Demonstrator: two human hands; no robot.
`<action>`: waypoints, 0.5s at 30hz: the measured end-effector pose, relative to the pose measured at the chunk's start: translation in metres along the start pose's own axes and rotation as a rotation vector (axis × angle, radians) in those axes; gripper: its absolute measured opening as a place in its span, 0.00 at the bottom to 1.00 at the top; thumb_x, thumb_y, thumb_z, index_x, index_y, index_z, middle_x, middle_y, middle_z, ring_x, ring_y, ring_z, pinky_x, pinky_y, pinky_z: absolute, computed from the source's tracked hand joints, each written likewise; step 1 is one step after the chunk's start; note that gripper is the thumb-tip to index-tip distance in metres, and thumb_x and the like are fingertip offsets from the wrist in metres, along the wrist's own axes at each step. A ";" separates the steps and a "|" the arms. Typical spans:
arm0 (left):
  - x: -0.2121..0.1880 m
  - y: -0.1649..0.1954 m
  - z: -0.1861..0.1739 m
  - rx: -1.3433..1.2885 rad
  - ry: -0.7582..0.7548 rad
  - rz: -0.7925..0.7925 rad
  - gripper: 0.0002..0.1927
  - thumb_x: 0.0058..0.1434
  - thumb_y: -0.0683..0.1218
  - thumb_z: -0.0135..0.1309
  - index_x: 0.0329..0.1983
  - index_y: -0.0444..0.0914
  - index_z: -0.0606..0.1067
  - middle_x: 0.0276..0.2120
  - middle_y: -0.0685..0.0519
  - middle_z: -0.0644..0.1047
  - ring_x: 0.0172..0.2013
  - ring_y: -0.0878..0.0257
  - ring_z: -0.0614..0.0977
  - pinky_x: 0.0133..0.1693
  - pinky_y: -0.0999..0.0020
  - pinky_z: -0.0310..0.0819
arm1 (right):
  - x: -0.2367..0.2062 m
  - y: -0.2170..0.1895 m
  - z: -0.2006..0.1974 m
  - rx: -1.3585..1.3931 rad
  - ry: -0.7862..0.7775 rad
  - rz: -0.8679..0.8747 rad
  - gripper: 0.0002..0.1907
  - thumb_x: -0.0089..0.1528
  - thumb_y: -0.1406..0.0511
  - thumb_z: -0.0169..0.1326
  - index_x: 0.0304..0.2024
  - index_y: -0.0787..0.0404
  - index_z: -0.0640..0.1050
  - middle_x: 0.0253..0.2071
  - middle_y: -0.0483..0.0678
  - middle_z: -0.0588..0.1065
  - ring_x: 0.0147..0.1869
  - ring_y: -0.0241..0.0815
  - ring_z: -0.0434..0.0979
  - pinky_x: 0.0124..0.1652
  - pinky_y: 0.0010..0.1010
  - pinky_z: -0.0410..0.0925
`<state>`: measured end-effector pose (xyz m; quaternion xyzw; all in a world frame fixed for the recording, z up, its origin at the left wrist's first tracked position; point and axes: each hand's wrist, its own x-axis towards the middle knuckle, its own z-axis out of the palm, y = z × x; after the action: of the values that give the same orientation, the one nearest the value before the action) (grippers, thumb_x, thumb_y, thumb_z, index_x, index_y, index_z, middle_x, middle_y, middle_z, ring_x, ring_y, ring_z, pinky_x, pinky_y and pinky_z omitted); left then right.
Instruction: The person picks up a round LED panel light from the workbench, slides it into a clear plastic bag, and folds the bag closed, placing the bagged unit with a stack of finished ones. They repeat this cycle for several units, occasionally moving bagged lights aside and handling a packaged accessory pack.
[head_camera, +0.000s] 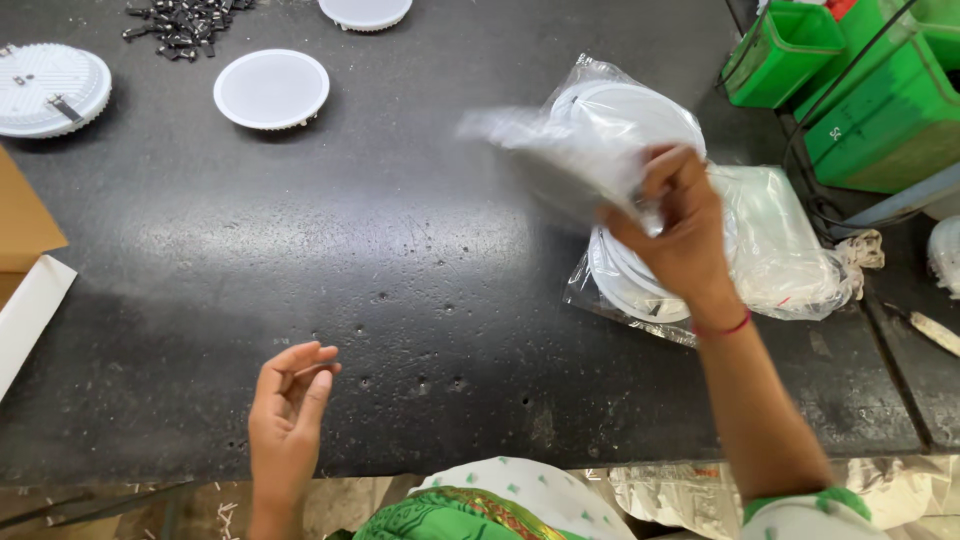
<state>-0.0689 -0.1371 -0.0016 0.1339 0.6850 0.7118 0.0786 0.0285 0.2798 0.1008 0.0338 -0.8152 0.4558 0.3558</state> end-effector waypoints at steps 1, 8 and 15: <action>0.000 -0.008 0.000 -0.010 0.002 0.000 0.16 0.67 0.36 0.49 0.58 0.32 0.70 0.52 0.46 0.79 0.51 0.61 0.80 0.56 0.68 0.73 | 0.005 0.005 -0.010 -0.147 0.065 -0.043 0.22 0.60 0.77 0.65 0.38 0.60 0.63 0.50 0.48 0.65 0.55 0.35 0.69 0.56 0.30 0.68; -0.004 -0.030 0.000 0.021 0.006 -0.016 0.13 0.68 0.36 0.49 0.55 0.31 0.72 0.47 0.47 0.80 0.48 0.62 0.82 0.53 0.70 0.75 | 0.041 0.084 -0.022 -0.877 0.081 -0.300 0.20 0.52 0.82 0.62 0.38 0.64 0.67 0.50 0.54 0.68 0.55 0.57 0.67 0.54 0.44 0.64; 0.067 -0.052 -0.025 0.015 -0.056 -0.019 0.11 0.69 0.37 0.50 0.53 0.31 0.73 0.45 0.47 0.82 0.45 0.63 0.83 0.51 0.69 0.77 | 0.038 0.120 -0.034 -0.857 -0.094 -0.120 0.18 0.51 0.79 0.58 0.41 0.65 0.67 0.48 0.57 0.67 0.56 0.60 0.67 0.54 0.47 0.63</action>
<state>-0.1434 -0.1388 -0.0481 0.1479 0.6891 0.7019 0.1035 -0.0269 0.3862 0.0492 -0.0487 -0.9426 0.0526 0.3260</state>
